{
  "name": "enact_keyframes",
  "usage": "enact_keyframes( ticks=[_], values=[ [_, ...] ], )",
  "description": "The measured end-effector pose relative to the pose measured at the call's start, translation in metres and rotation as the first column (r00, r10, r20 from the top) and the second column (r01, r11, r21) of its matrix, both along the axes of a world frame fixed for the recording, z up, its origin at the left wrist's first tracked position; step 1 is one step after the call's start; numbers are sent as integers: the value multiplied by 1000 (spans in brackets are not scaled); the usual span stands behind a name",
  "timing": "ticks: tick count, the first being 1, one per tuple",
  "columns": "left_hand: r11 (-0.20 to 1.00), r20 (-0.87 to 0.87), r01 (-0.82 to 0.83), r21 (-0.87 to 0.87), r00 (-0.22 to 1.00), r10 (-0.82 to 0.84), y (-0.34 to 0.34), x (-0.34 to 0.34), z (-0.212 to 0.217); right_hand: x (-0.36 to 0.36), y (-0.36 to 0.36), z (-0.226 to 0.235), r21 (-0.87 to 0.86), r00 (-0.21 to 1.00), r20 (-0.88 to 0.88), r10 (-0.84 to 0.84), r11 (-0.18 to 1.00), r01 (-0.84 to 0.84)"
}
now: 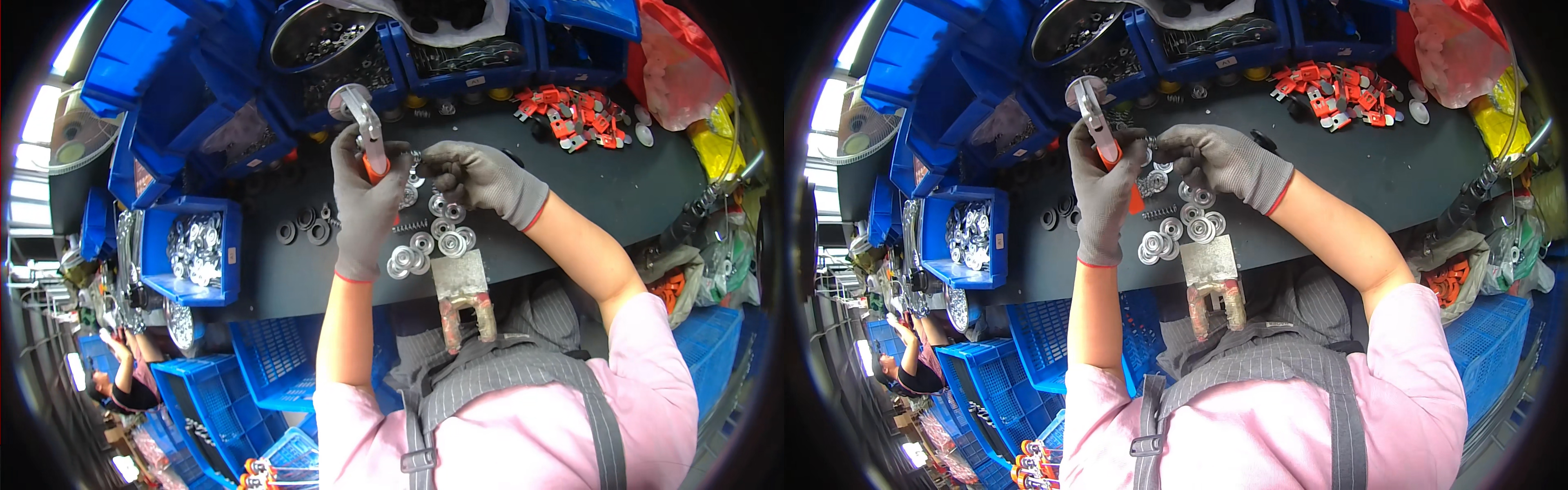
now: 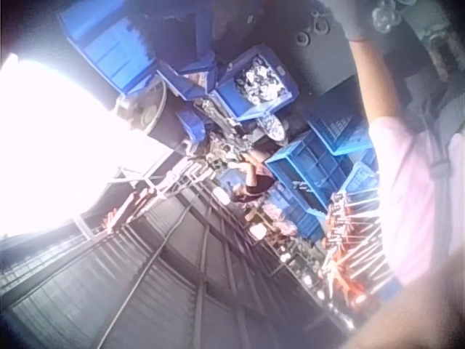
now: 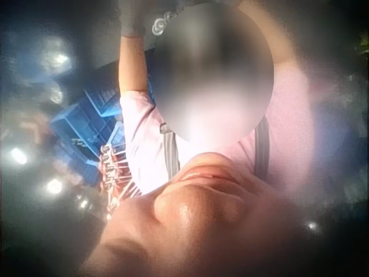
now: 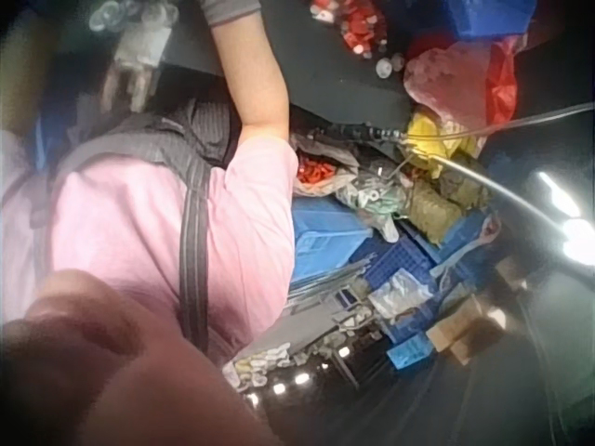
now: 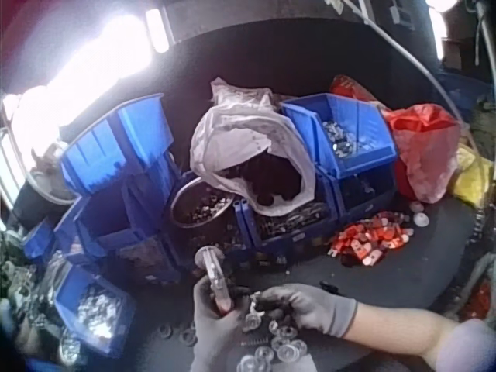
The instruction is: The person assembles mechanical components with washers and springs using a pneumatic screwdriver.
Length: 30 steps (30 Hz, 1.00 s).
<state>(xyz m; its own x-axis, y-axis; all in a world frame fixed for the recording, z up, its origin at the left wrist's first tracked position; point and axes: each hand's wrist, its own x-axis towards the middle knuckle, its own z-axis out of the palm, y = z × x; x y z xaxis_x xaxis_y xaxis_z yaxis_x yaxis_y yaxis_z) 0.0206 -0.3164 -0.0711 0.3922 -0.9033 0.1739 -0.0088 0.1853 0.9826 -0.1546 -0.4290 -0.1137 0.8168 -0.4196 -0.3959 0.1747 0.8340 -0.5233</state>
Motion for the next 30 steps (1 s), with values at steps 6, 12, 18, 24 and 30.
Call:
enact_keyframes(
  ticks=[6, 12, 18, 24, 30],
  values=[
    [978, 304, -207, -7, 932, 199, -15, 2, -5, -3, 17, 12, -983, 793, -3, -610, -142, -113],
    [959, 537, -261, -110, 796, 278, -25, 19, -27, 2, 10, -3, -901, 786, -189, -589, 422, 99],
    [990, -123, 95, -103, 987, -108, 0, -14, 11, -20, 31, 37, -533, 947, -133, -293, 827, 181],
    [998, 22, -40, -50, 999, 41, 3, -17, 9, -19, 48, 32, -991, 837, 15, -548, 104, 86],
    [972, 381, -234, -37, 896, 230, -25, -8, -11, -23, 48, 9, -917, 656, 250, -712, -392, -75]
  ],
)
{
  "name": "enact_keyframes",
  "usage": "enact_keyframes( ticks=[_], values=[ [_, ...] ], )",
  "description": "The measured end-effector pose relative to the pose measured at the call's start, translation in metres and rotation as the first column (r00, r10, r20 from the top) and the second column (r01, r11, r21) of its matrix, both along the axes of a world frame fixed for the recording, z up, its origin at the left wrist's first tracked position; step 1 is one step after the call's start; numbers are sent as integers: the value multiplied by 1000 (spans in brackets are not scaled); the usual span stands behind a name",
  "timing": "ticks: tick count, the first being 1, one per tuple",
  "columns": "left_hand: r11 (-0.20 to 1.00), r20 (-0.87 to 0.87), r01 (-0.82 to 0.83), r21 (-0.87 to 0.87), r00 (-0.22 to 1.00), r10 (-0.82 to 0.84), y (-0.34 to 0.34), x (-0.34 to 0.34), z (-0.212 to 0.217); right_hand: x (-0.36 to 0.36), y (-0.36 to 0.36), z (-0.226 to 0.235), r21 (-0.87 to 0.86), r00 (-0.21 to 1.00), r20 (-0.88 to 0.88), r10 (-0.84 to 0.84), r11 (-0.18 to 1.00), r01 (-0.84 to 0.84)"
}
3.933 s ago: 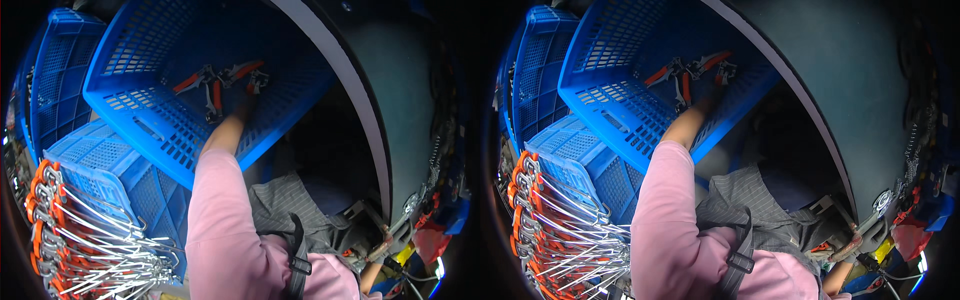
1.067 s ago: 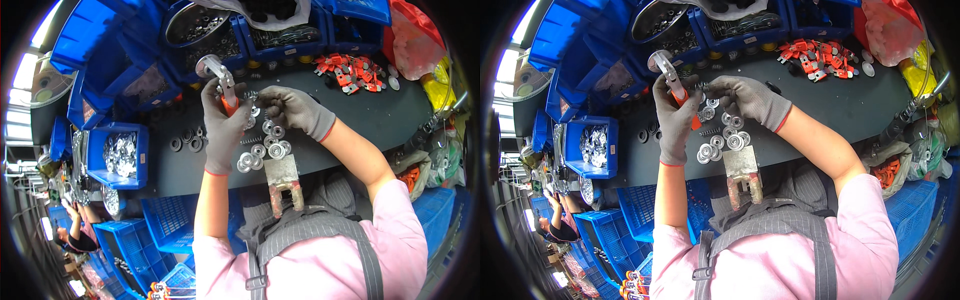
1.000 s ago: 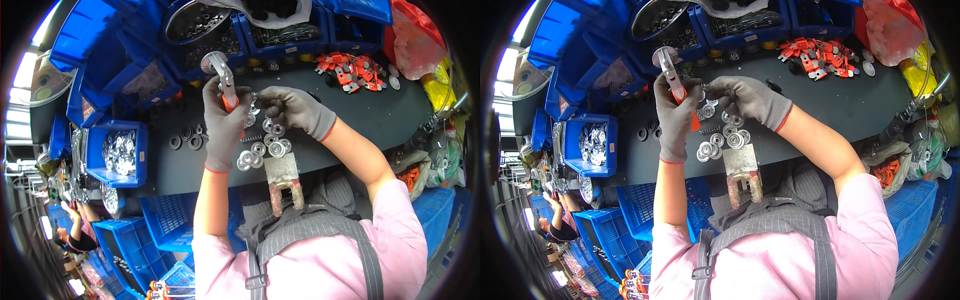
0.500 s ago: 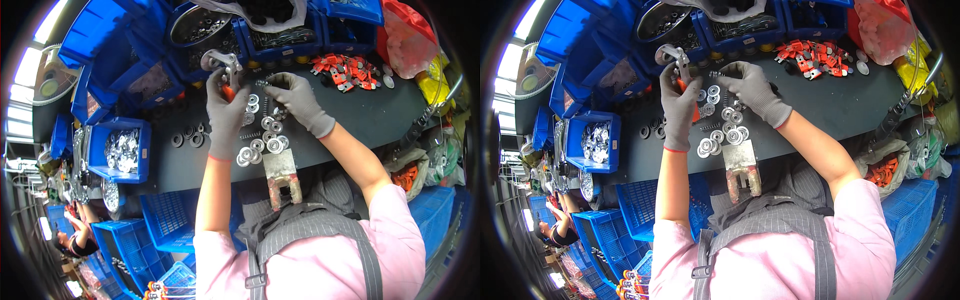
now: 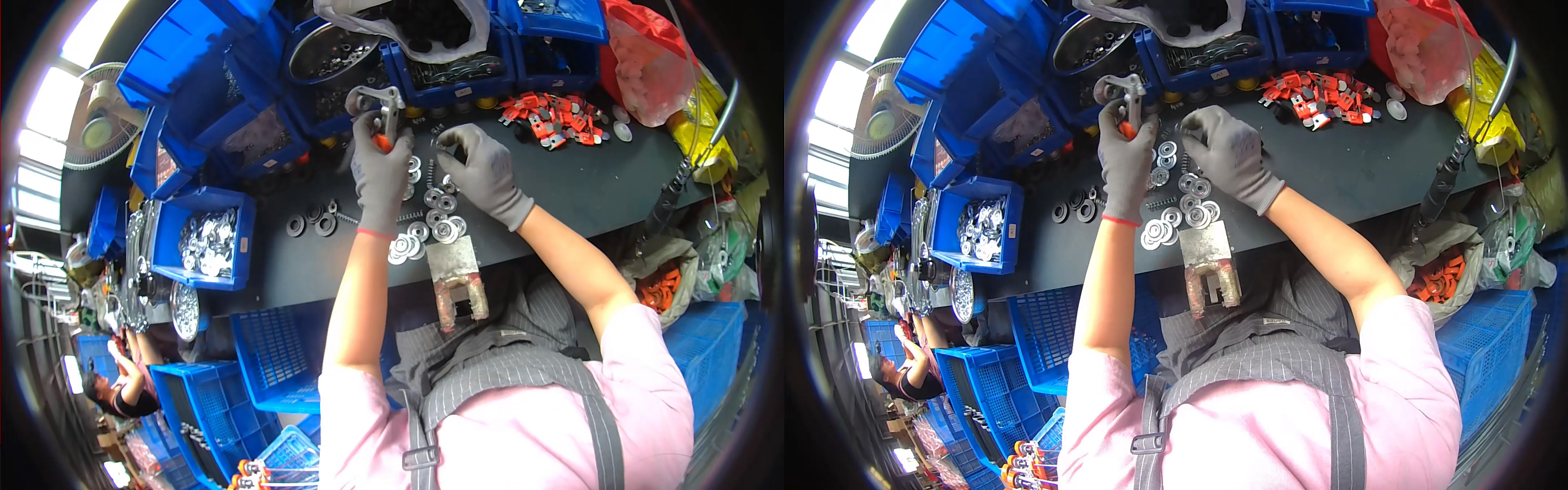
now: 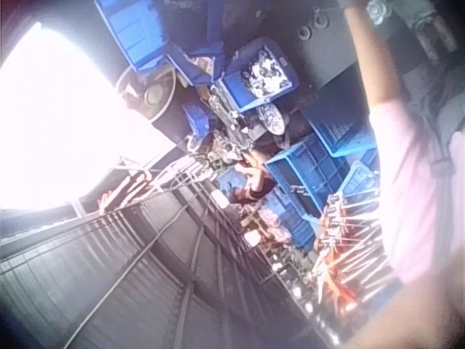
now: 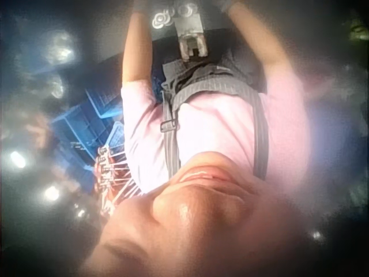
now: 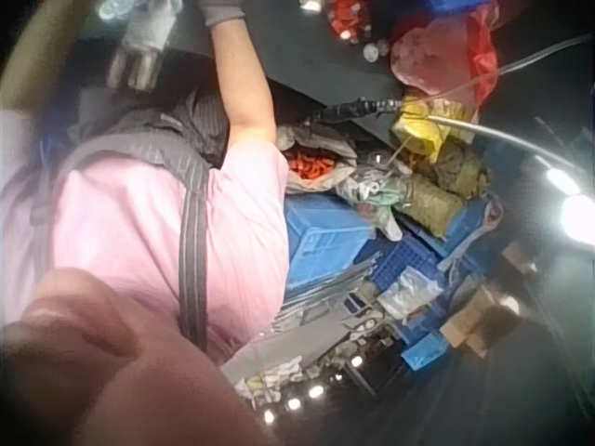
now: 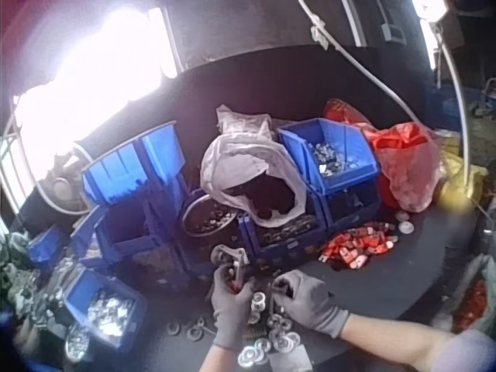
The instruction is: The person assembles mechanical components with washers and springs using a pneumatic screwdriver.
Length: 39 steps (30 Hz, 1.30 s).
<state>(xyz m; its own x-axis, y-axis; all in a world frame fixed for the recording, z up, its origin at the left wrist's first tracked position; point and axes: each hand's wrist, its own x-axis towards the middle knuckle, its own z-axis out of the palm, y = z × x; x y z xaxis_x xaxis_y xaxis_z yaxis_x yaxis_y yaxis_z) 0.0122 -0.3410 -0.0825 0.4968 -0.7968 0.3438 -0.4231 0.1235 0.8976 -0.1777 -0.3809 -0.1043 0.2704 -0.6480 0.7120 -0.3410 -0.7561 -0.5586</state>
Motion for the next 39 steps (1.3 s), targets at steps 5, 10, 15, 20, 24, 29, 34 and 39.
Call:
enact_keyframes(
  ticks=[5, 10, 15, 20, 24, 29, 34, 39],
  values=[
    [1000, -2, -19, -23, 1000, 19, 3, 9, -12, 7, -3, 26, 709, 917, 397, 23, 627, -323],
    [989, -295, 143, 24, 946, -130, 24, -28, 8, 4, 4, 45, 641, 853, 509, 113, 612, -464],
    [969, -121, 201, -143, 968, -219, 30, -61, 17, -15, 9, 45, 561, 773, 625, 107, 627, -540],
    [960, -142, 213, -182, 960, -240, 32, -60, 4, -18, 19, 46, 546, 761, 647, 40, 672, -500],
    [954, -59, 250, -165, 963, -263, 21, -89, 10, -45, 18, 43, 553, 746, 666, -23, 686, -472],
    [967, 196, 213, -138, 963, -184, 24, -99, 16, -71, 3, 25, 480, 717, 685, 127, 663, -575],
    [963, -292, 266, -32, 919, -264, 28, -108, 26, -185, -87, -1, 377, 962, -142, -234, 885, 271],
    [951, -592, 301, -68, 755, -281, 36, -129, 50, -200, -129, -25, 144, 601, -704, -377, 753, 642]
  ],
)
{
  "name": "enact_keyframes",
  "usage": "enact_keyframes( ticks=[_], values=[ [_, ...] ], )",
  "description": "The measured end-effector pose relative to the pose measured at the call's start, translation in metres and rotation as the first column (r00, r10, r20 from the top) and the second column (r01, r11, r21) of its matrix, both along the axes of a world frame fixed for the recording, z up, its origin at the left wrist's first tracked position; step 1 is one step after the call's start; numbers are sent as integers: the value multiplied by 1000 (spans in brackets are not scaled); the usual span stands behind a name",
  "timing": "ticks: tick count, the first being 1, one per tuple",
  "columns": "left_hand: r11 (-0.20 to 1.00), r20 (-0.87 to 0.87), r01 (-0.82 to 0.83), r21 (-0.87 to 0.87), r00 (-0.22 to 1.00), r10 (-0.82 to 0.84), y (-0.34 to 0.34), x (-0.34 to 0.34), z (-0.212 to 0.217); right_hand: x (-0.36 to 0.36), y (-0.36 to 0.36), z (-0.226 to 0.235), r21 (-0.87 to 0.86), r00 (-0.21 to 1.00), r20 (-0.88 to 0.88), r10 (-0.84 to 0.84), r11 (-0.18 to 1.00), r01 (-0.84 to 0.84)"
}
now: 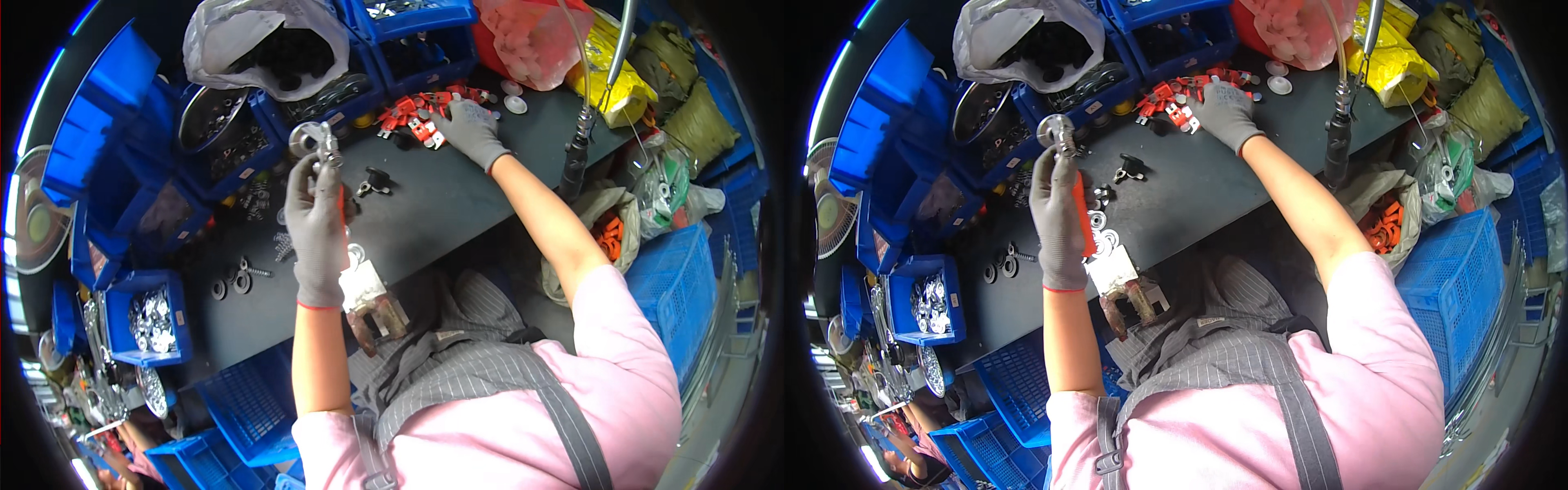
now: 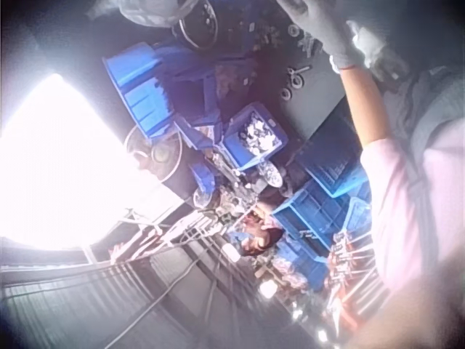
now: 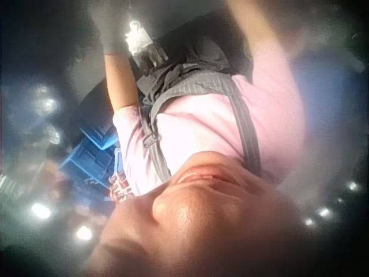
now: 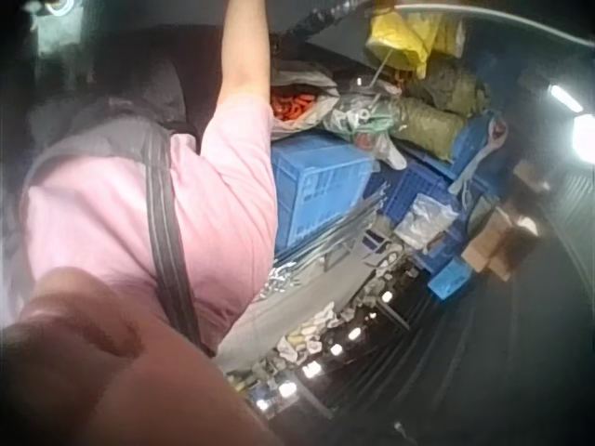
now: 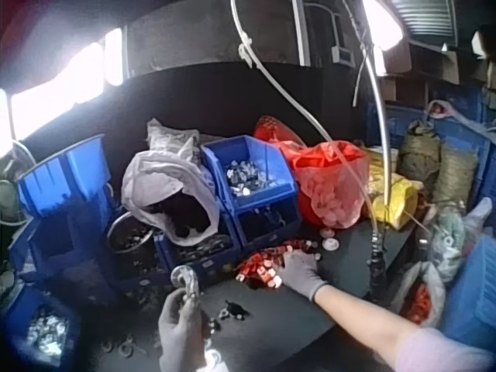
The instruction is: The person assembles mechanical components with washers and springs using a pneumatic screwdriver.
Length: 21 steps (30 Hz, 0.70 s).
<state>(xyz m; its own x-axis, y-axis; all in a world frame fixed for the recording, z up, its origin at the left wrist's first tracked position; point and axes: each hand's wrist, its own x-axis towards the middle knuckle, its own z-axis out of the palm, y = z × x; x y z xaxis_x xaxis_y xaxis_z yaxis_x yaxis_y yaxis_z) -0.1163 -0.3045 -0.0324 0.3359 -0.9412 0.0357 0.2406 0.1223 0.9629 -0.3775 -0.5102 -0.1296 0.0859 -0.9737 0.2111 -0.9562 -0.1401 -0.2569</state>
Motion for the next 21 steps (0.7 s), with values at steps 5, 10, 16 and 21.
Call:
enact_keyframes(
  ticks=[5, 10, 16, 21],
  values=[
    [995, -118, 96, 35, 989, -91, 6, -11, 10, 0, -14, -23, -76, 959, 271, -77, 992, 101],
    [993, -168, 102, 67, 982, -89, 18, -3, 3, 18, 32, -5, -357, 586, 756, 292, 934, -6],
    [997, -118, 73, 41, 991, -67, 24, -5, -9, 76, 192, 129, -634, 517, 445, 731, 665, -395],
    [999, 35, 25, 28, 999, -26, 42, -13, -5, 85, 205, 139, -639, 582, 259, 771, 589, -495]
  ],
)
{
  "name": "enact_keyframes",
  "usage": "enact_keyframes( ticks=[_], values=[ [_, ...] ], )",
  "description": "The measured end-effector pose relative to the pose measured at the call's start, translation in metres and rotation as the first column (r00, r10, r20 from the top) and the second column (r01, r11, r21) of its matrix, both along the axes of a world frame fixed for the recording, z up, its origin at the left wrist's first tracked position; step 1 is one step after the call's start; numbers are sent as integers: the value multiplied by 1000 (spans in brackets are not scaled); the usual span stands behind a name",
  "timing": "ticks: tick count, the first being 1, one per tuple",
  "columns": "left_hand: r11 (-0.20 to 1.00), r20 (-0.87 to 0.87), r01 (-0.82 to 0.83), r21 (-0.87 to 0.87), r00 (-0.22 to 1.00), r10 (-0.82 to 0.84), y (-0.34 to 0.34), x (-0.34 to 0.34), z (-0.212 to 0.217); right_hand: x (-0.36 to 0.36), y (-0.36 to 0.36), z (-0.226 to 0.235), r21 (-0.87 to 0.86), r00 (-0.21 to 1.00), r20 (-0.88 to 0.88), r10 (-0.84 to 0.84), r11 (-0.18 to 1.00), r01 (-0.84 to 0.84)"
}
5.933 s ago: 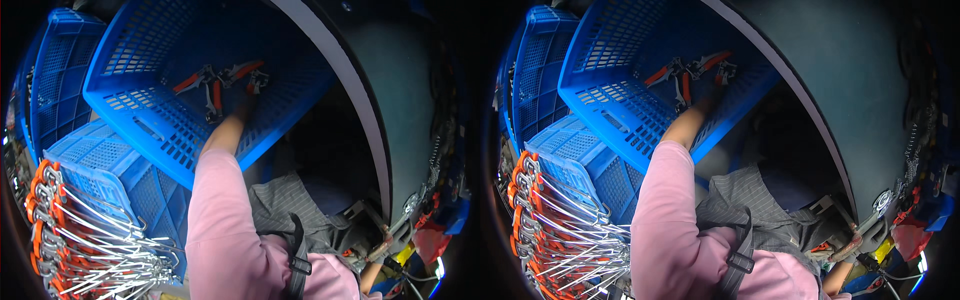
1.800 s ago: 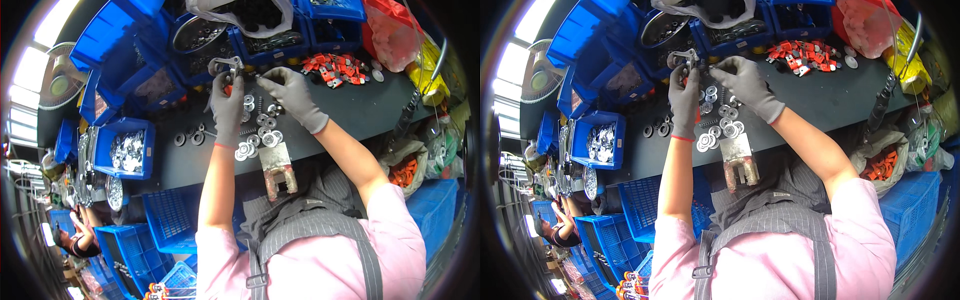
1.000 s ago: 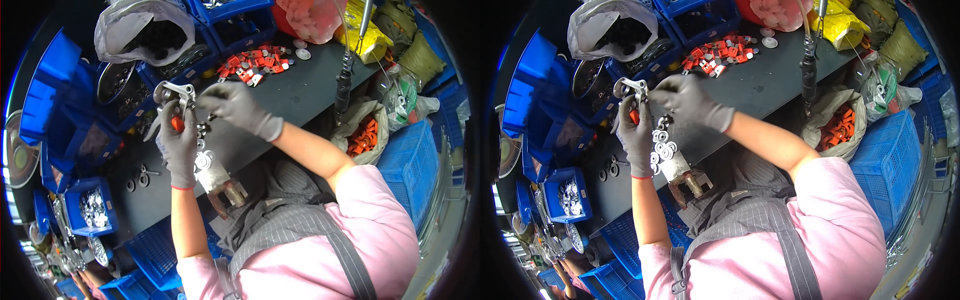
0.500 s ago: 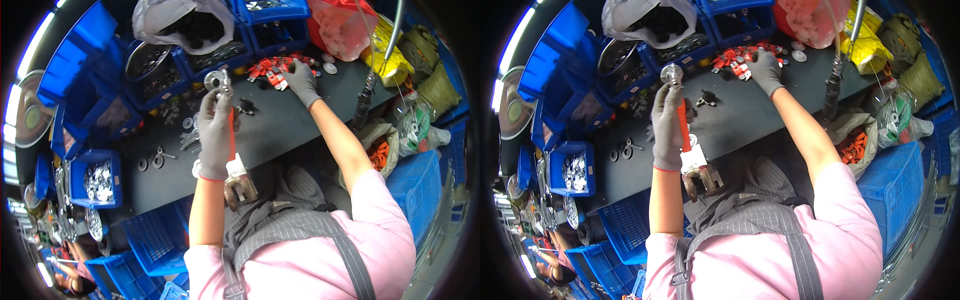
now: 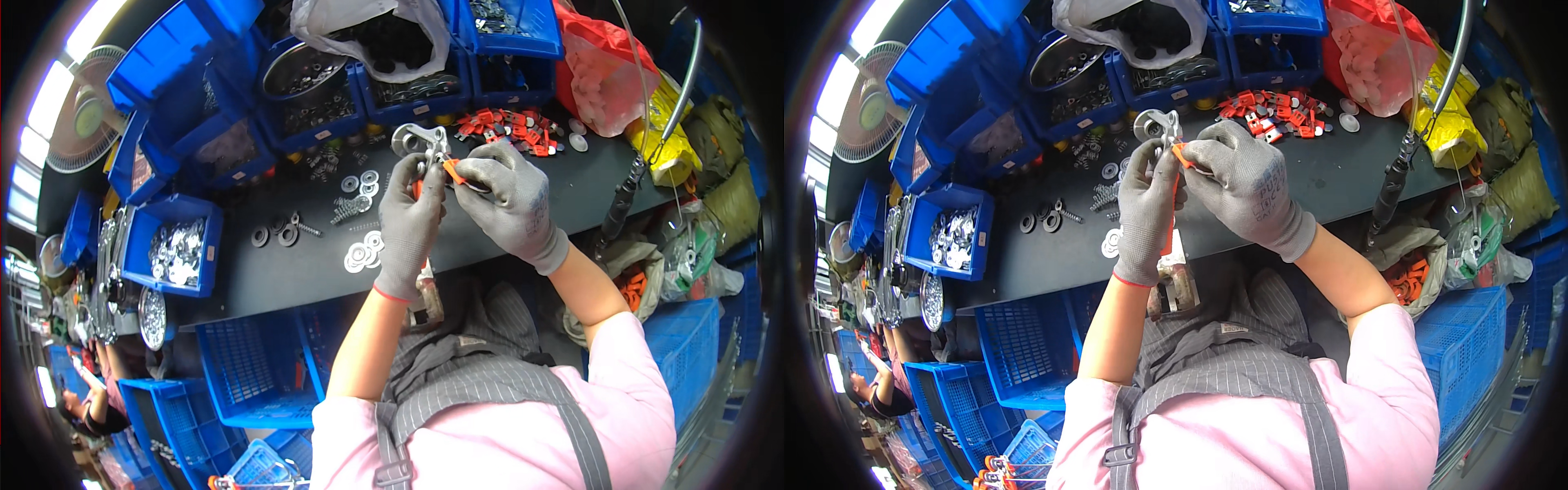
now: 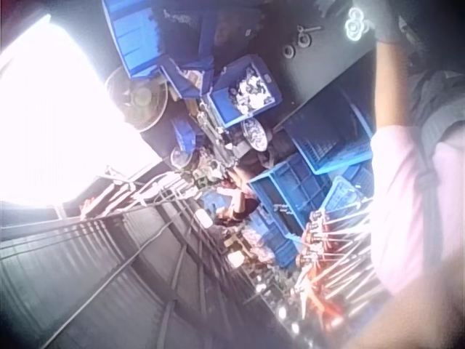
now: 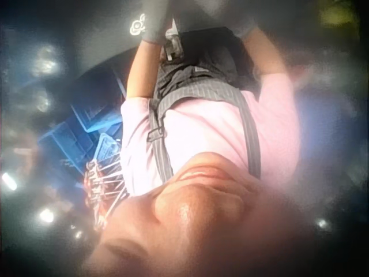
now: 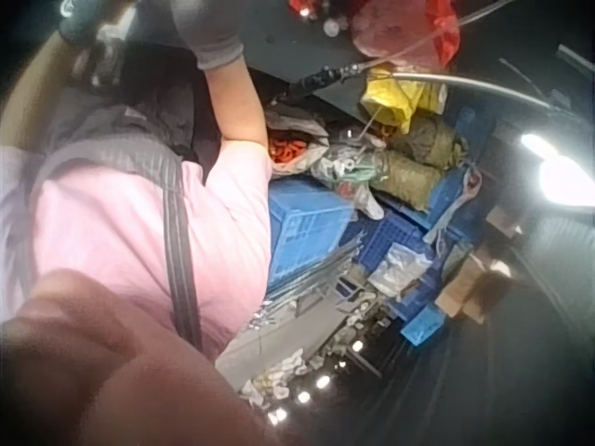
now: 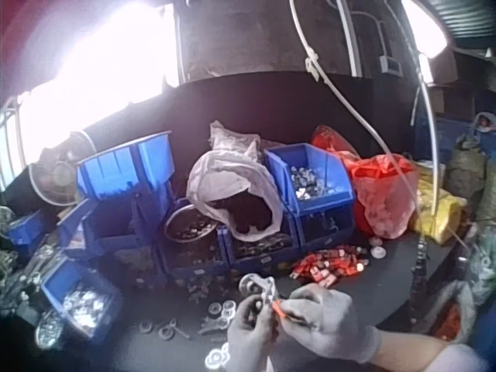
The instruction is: The person assembles mechanical components with washers and springs using a pneumatic screwdriver.
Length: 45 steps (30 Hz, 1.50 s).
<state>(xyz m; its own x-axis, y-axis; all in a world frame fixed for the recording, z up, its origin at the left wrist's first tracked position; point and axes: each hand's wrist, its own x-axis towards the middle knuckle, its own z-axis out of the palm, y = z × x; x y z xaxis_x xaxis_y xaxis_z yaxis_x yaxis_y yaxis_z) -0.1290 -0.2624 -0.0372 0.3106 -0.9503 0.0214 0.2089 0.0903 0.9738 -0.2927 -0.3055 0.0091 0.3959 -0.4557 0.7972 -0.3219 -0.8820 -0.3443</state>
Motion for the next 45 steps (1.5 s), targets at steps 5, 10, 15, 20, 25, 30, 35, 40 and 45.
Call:
enact_keyframes(
  ticks=[5, 10, 15, 20, 25, 30, 35, 40, 45],
  values=[
    [994, 89, -74, -81, 993, 81, 10, 8, -5, 21, 16, 0, -116, 991, -88, -102, 989, 91],
    [993, -121, -44, -108, 992, 31, 11, 15, -3, 24, 21, 4, 135, 998, -32, 60, 989, -55],
    [999, -150, -30, -42, 988, 24, 26, 24, 9, 25, 18, 11, 198, 966, -22, 259, 948, -250],
    [999, -323, -20, -29, 946, 9, 25, 25, 18, 41, 5, 4, 11, 976, -19, 217, 976, -217],
    [953, -465, 241, -185, 833, -300, 37, 60, 34, 61, -2, 12, -57, 969, -45, 242, 968, -244],
    [952, -182, 217, -214, 949, -257, 45, 94, 28, 83, -6, 24, -148, 943, -218, 252, 946, -287],
    [954, -357, 185, -234, 897, -262, 65, 123, 23, 84, -23, -1, 268, 892, 36, 450, 856, -443],
    [973, -304, 96, -210, 940, -158, 73, 134, 18, 91, -67, -104, 109, 721, -642, 261, 962, -251],
    [980, -318, 92, -178, 937, -146, 72, 138, 13, 96, -89, -135, 34, 589, -802, 101, 992, -124]
  ],
)
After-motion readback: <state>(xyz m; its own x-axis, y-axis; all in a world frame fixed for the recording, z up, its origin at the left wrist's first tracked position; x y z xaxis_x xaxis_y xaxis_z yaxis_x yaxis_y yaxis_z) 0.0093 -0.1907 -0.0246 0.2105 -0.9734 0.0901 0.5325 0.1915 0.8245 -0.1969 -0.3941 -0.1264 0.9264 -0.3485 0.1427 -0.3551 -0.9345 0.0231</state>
